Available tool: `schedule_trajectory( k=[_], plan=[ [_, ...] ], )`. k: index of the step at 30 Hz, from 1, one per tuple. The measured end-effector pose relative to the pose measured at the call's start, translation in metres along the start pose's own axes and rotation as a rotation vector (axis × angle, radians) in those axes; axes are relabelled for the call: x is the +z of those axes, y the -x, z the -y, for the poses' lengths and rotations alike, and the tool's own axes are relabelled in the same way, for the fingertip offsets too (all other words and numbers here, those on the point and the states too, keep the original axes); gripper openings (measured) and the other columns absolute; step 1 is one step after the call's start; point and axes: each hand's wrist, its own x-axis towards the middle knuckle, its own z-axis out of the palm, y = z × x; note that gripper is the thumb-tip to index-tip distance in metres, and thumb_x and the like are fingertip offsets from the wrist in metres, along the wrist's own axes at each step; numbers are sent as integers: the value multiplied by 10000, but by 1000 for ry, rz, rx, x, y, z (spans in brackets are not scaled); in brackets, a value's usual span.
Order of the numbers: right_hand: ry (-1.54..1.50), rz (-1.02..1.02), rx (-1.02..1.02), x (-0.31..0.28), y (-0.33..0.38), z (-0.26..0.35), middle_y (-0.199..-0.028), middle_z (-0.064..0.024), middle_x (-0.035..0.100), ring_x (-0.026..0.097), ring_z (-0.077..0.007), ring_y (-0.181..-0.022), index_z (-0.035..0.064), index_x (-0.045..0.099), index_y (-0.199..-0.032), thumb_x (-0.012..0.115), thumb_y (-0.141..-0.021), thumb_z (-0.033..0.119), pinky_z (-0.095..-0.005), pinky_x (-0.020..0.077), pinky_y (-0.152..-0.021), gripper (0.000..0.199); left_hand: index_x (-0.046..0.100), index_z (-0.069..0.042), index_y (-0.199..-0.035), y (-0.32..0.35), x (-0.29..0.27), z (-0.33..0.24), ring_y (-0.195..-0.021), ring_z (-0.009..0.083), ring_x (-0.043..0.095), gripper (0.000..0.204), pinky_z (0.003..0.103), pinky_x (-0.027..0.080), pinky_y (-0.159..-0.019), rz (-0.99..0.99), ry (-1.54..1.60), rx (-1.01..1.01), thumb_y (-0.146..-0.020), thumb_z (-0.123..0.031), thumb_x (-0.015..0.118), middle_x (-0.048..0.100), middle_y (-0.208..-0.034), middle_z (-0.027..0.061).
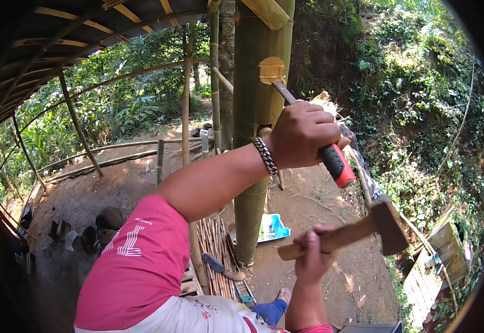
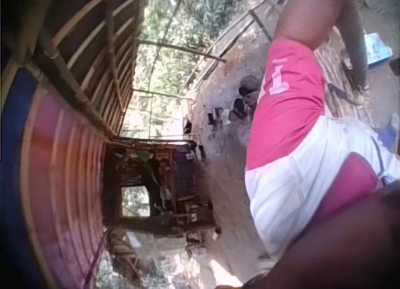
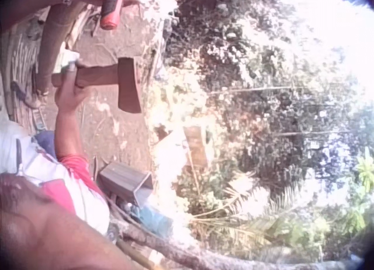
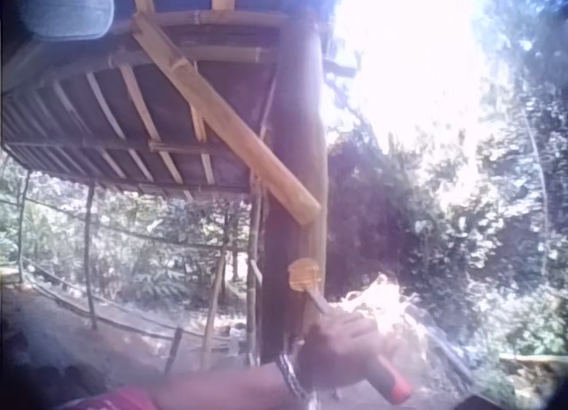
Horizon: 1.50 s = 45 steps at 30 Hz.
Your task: The person uses a large knife to carve and shape a bamboo pole attached to a structure. They then switch to a chisel and a small axe to refine the carved area, removing wood chips and smoothing the surface.
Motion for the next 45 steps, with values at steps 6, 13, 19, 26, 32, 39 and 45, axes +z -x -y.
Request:
schedule_trajectory(
  k=[6, 13, 19, 26, 32, 39, 45],
  plan=[
    [14, 56, -320, 5, -11, -26, -749, -25, 534, 505, -108, -579, 90, 476, -1080, 565, -918, 74, -246, 443, -574, 185, 502, -128, -588, 2, 6, -1, -524, 207, 543, 338, 335, 411, -495, 39, -37, 0, -693, -190, 816, 518, -569, 19],
    [-409, -91, -512, 0, -24, -9, -691, 5, 468, 476, -110, -560, 99, 479, -1081, 497, -946, 18, -261, 461, -572, 158, 511, -143, -600, 11, 10, 1, -520, 194, 539, 322, 326, 401, -495, 35, -42, 49, -690, -185, 817, 516, -570, 9],
    [-291, 28, -242, -13, -11, -11, -769, -33, 538, 549, -124, -630, 61, 489, -1089, 575, -900, -18, -268, 477, -610, 222, 521, -148, -610, 15, 11, 3, -522, 193, 535, 310, 335, 388, -488, 41, -58, 72, -696, -193, 816, 507, -568, 2],
    [-216, 81, -77, 1, -19, -54, -736, -11, 514, 539, -120, -611, 70, 491, -1075, 547, -913, -20, -260, 465, -585, 194, 528, -152, -610, 23, 17, 5, -527, 175, 534, 307, 320, 389, -490, 59, -97, 93, -688, -204, 821, 513, -582, -12],
    [183, 88, -251, -2, -35, -63, -702, -2, 474, 463, -108, -545, 82, 481, -1031, 502, -926, 19, -253, 459, -569, 124, 530, -156, -613, 21, 22, 5, -535, 169, 543, 308, 307, 397, -499, 77, -140, 96, -694, -223, 819, 529, -590, -14],
    [-282, -11, -453, -4, -42, -49, -718, -7, 508, 518, -123, -571, 87, 470, -1071, 509, -900, -11, -265, 469, -578, 201, 556, -163, -626, 20, 29, 6, -531, 172, 545, 281, 312, 394, -491, 77, -165, 121, -702, -228, 818, 526, -581, -19],
    [-696, -230, -512, -21, -46, -31, -622, 21, 423, 431, -98, -512, 109, 442, -1084, 457, -909, 2, -269, 427, -525, 206, 555, -173, -625, 21, 34, 6, -538, 171, 546, 282, 311, 390, -494, 57, -174, 98, -701, -230, 820, 533, -588, -19]
  ],
)
